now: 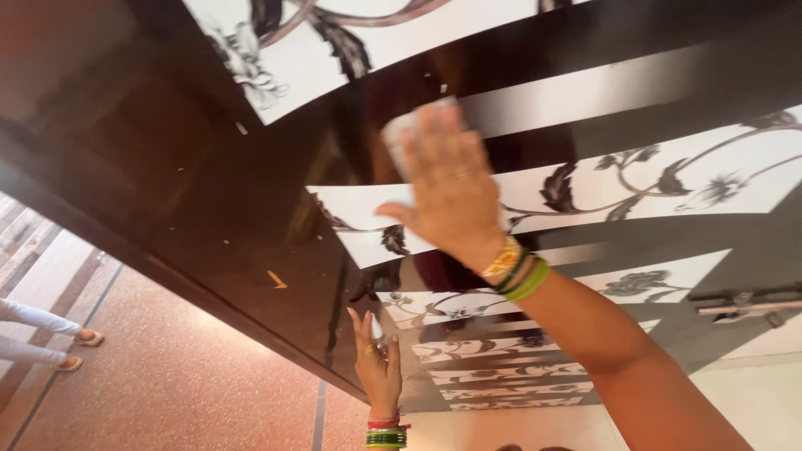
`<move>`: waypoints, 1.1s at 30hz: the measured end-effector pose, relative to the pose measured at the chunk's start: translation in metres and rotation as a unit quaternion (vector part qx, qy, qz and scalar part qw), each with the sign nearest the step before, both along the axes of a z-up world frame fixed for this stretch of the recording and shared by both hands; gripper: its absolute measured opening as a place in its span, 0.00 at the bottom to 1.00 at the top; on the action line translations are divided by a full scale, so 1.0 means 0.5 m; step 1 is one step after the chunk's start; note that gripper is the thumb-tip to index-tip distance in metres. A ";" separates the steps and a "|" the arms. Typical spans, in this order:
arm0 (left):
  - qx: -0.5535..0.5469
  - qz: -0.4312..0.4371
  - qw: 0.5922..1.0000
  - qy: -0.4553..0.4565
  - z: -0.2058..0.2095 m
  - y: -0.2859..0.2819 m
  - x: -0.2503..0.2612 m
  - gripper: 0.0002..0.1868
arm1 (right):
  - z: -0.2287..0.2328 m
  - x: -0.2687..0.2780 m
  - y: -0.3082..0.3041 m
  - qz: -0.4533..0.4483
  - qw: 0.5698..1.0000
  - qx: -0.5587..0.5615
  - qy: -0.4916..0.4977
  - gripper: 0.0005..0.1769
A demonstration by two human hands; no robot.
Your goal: The person sprays a liquid cleaner onto a dark brown cabinet with floral patterns and wipes the surface with a white cloth. The person repeatedly sprays and wipes different sections of the cabinet front, moving the cloth in circular and linear motions.
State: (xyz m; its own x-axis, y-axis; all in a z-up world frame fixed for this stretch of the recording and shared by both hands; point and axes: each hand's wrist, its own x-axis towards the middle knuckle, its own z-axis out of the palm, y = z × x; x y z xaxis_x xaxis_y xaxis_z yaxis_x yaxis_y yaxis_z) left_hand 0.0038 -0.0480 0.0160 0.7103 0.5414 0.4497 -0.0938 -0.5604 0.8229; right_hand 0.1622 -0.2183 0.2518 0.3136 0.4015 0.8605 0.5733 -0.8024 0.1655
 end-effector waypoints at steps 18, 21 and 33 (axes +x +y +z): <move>0.013 -0.007 0.999 -0.028 -0.007 0.099 -0.009 0.31 | 0.065 -0.061 0.237 0.097 0.969 -0.191 -0.121 0.57; 0.046 -0.037 0.995 -0.076 -0.010 0.081 0.010 0.30 | 0.087 -0.035 0.131 0.059 0.985 -0.136 -0.087 0.53; 0.039 -0.038 0.995 -0.085 -0.028 -0.072 0.052 0.34 | 0.036 0.083 -0.419 -0.122 0.980 0.146 -0.061 0.55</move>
